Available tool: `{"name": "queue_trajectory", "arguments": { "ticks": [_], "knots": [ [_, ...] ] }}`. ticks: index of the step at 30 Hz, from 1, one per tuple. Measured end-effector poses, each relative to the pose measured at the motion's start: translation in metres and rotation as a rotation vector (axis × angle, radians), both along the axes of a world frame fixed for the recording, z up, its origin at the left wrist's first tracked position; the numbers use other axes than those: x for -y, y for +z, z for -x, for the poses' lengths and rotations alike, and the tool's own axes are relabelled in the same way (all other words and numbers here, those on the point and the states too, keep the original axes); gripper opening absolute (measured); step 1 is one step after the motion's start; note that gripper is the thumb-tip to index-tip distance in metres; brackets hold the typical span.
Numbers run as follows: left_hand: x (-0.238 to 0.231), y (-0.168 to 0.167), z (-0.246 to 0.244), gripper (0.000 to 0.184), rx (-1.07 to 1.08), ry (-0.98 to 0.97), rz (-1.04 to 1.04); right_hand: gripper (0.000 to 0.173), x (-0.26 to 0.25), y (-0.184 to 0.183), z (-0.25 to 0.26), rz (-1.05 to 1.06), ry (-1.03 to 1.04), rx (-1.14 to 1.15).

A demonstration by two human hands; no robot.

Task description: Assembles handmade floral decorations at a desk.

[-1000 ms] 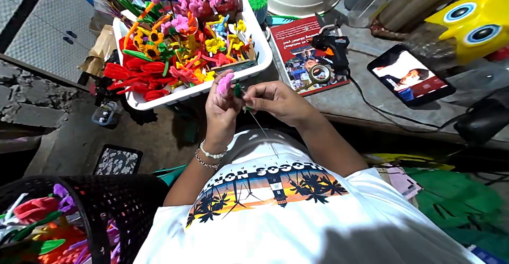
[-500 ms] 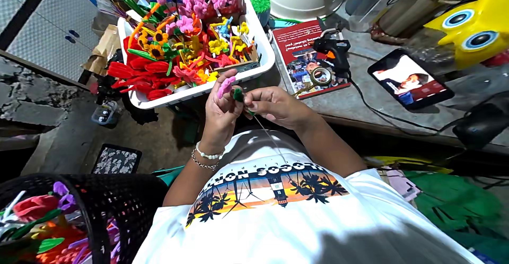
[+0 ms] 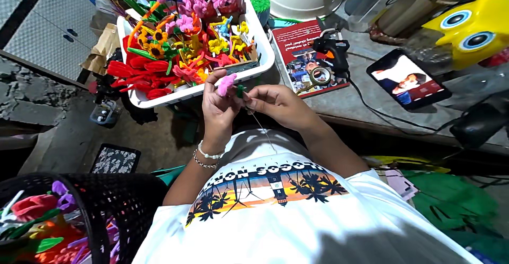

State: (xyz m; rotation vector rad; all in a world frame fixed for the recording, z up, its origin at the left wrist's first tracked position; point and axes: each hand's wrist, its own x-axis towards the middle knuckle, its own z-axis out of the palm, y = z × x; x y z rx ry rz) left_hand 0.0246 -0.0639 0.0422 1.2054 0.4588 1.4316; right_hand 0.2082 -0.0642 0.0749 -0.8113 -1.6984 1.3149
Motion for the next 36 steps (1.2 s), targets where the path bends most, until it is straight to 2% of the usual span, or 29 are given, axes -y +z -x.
{"name": "queue_trajectory", "arguments": {
  "ticks": [2, 4, 9, 12, 15, 18, 21, 24, 27, 32, 36],
  "knots": [
    [-0.001, -0.001, -0.001, 0.052, 0.081, -0.099, 0.089, 0.013, 0.0, -0.002, 0.002, 0.068, 0.032, -0.088],
    [-0.003, -0.002, -0.002, 0.052, 0.075, -0.124, 0.114, 0.012, 0.001, -0.004, 0.004, 0.056, -0.009, -0.101],
    [-0.004, 0.0, 0.001, 0.063, -0.158, 0.063, -0.029, 0.015, -0.003, -0.008, 0.003, -0.236, -0.24, 0.118],
    [-0.003, 0.0, 0.002, 0.067, -0.239, 0.162, -0.075, 0.015, -0.003, -0.008, 0.004, -0.398, -0.311, 0.23],
    [-0.001, 0.005, 0.005, 0.071, -0.254, 0.158, -0.057, 0.014, -0.001, -0.007, 0.005, -0.531, -0.343, 0.333],
    [0.002, 0.009, 0.008, 0.067, -0.225, 0.098, -0.004, 0.015, 0.0, -0.005, 0.004, -0.575, -0.297, 0.317],
    [0.002, 0.012, 0.009, 0.061, -0.146, -0.006, 0.046, 0.015, -0.003, -0.003, 0.001, -0.455, -0.164, 0.168],
    [0.0, 0.009, 0.01, 0.065, -0.084, -0.097, 0.069, 0.01, -0.008, -0.007, 0.001, -0.179, 0.015, -0.059],
    [-0.004, 0.005, 0.01, 0.065, -0.036, -0.166, 0.084, 0.009, -0.012, -0.013, 0.002, 0.003, 0.117, -0.169],
    [-0.008, 0.004, 0.01, 0.071, -0.03, -0.232, 0.051, 0.012, -0.015, -0.021, 0.004, 0.043, 0.238, -0.243],
    [-0.007, 0.004, 0.009, 0.076, -0.086, -0.15, 0.038, 0.015, -0.007, -0.018, 0.005, -0.009, 0.121, -0.228]
  ]
}}
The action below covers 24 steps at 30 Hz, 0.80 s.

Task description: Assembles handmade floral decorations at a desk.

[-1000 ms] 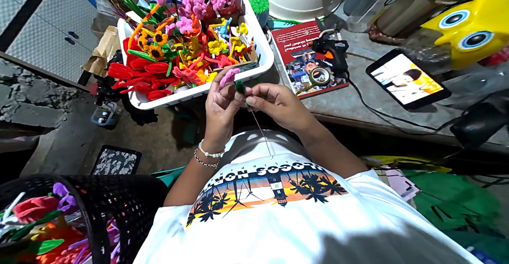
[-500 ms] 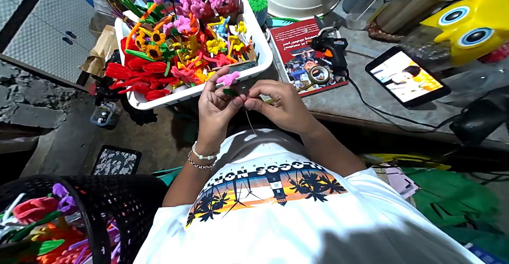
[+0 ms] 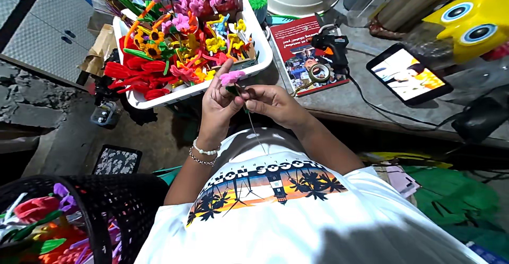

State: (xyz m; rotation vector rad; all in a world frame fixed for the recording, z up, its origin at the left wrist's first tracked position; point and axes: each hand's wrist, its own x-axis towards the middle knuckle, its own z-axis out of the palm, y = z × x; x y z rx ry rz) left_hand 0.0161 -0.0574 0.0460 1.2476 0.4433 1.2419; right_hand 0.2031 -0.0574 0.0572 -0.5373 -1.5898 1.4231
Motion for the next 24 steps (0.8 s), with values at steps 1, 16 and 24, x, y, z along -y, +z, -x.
{"name": "queue_trajectory", "arguments": {
  "ticks": [1, 16, 24],
  "knots": [
    [0.001, 0.001, 0.0, 0.077, -0.027, 0.037, -0.008, 0.017, 0.001, 0.001, -0.001, -0.035, -0.044, 0.03],
    [0.008, 0.016, -0.002, 0.078, -0.255, 0.334, -0.127, 0.018, 0.003, 0.007, -0.003, -0.634, -0.509, 0.471],
    [0.01, 0.018, 0.001, 0.077, -0.264, 0.319, -0.165, 0.013, 0.004, 0.006, -0.002, -0.614, -0.463, 0.337]
  ]
}}
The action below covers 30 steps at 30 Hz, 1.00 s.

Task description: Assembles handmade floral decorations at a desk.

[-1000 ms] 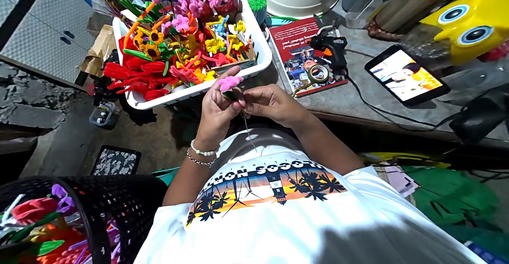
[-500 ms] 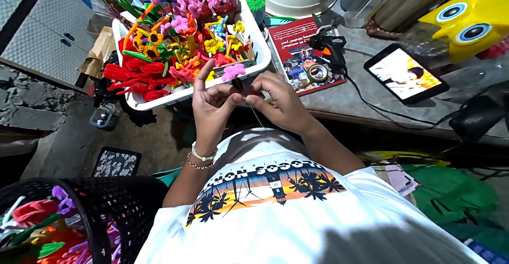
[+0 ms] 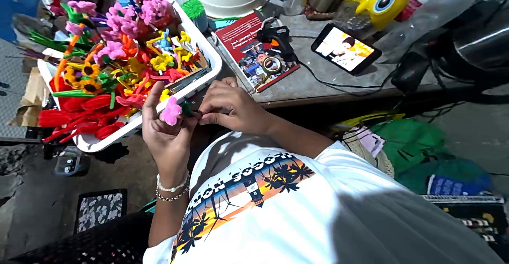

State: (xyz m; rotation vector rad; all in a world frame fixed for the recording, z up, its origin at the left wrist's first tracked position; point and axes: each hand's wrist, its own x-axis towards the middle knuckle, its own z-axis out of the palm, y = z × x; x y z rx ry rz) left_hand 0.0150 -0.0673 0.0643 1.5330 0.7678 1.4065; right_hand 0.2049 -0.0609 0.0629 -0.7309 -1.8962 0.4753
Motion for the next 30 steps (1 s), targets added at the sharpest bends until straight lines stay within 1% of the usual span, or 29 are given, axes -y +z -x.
{"name": "queue_trajectory", "arguments": {
  "ticks": [2, 3, 6, 7, 8, 9, 10, 11, 14, 15, 16, 18, 21, 24, 27, 30],
  "knots": [
    [-0.002, -0.001, 0.001, 0.08, 0.035, -0.038, 0.007, 0.013, -0.005, 0.0, -0.003, 0.104, 0.161, -0.077],
    [-0.002, -0.003, 0.001, 0.081, 0.06, -0.058, 0.009, 0.012, -0.008, -0.001, -0.005, 0.21, 0.28, -0.126],
    [-0.004, -0.009, -0.002, 0.083, 0.114, -0.173, -0.001, 0.011, -0.01, -0.001, -0.012, 0.662, 0.646, -0.303],
    [-0.005, -0.011, -0.003, 0.085, 0.125, -0.199, -0.007, 0.011, -0.011, -0.002, -0.013, 0.768, 0.717, -0.339],
    [-0.006, -0.013, -0.004, 0.086, 0.135, -0.204, -0.007, 0.011, -0.011, -0.003, -0.013, 0.824, 0.749, -0.353],
    [-0.007, -0.015, -0.006, 0.087, 0.146, -0.19, 0.0, 0.011, -0.01, -0.003, -0.013, 0.83, 0.737, -0.352],
    [-0.008, -0.018, -0.008, 0.086, 0.16, -0.161, 0.009, 0.01, -0.01, -0.004, -0.014, 0.783, 0.675, -0.336],
    [-0.01, -0.022, -0.01, 0.087, 0.17, -0.13, 0.016, 0.01, -0.009, -0.004, -0.015, 0.698, 0.565, -0.293],
    [-0.015, -0.026, -0.014, 0.089, 0.16, -0.039, 0.0, 0.016, -0.008, -0.004, -0.015, 0.32, 0.112, -0.041],
    [-0.015, -0.026, -0.013, 0.089, 0.149, -0.023, 0.004, 0.017, -0.008, -0.004, -0.013, 0.235, 0.002, 0.009],
    [-0.015, -0.025, -0.012, 0.089, 0.137, -0.014, 0.01, 0.017, -0.007, -0.004, -0.011, 0.172, -0.085, 0.049],
    [-0.012, -0.024, -0.01, 0.091, 0.114, -0.01, 0.019, 0.016, -0.002, -0.002, -0.007, 0.113, -0.176, 0.101],
    [-0.009, -0.019, -0.009, 0.087, 0.091, -0.012, 0.013, 0.015, 0.002, 0.002, -0.004, 0.064, -0.203, 0.098],
    [-0.006, -0.016, -0.009, 0.081, 0.126, -0.014, -0.027, 0.011, 0.002, 0.003, -0.004, 0.077, -0.154, 0.052],
    [-0.005, -0.014, -0.006, 0.077, 0.15, -0.061, 0.001, 0.011, 0.0, 0.002, -0.005, 0.155, -0.062, -0.01],
    [-0.004, -0.013, -0.004, 0.073, 0.216, -0.139, 0.087, 0.014, -0.005, 0.001, -0.006, 0.318, 0.122, -0.098]
  ]
}}
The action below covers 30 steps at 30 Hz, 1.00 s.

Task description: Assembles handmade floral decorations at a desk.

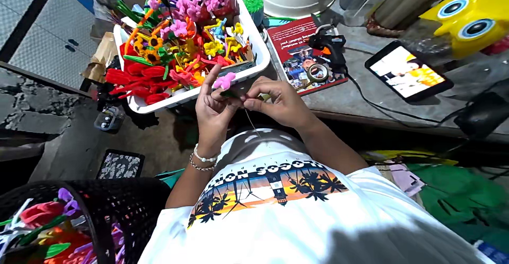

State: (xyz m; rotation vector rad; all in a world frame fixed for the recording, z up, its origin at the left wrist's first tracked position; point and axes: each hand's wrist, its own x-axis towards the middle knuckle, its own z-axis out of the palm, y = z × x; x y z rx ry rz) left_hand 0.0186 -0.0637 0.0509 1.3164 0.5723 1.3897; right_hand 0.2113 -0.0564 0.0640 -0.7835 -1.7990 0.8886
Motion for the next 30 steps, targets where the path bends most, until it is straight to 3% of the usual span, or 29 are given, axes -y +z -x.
{"name": "queue_trajectory", "arguments": {
  "ticks": [5, 8, 10, 14, 18, 26, 30],
  "knots": [
    [0.001, 0.001, -0.004, 0.07, 0.146, -0.134, 0.098, 0.009, -0.006, -0.003, -0.003, 0.433, 0.409, -0.273],
    [0.0, -0.003, -0.007, 0.07, 0.174, -0.157, 0.121, 0.009, -0.005, -0.004, -0.003, 0.474, 0.421, -0.306],
    [-0.001, -0.006, -0.009, 0.066, 0.138, -0.098, 0.113, 0.008, 0.001, -0.001, -0.002, 0.304, 0.212, -0.207],
    [-0.002, -0.011, -0.006, 0.084, -0.024, 0.06, 0.022, 0.014, 0.006, 0.0, 0.003, -0.175, -0.268, 0.182],
    [-0.001, -0.005, -0.005, 0.089, -0.047, 0.121, 0.006, 0.015, 0.012, 0.002, 0.012, -0.345, -0.391, 0.301],
    [0.003, 0.004, 0.001, 0.082, -0.033, 0.03, -0.006, 0.015, 0.002, 0.0, 0.002, -0.13, -0.037, 0.142],
    [0.002, 0.004, 0.0, 0.077, 0.013, -0.07, 0.045, 0.012, -0.004, -0.004, -0.005, 0.334, 0.355, -0.205]
  ]
}}
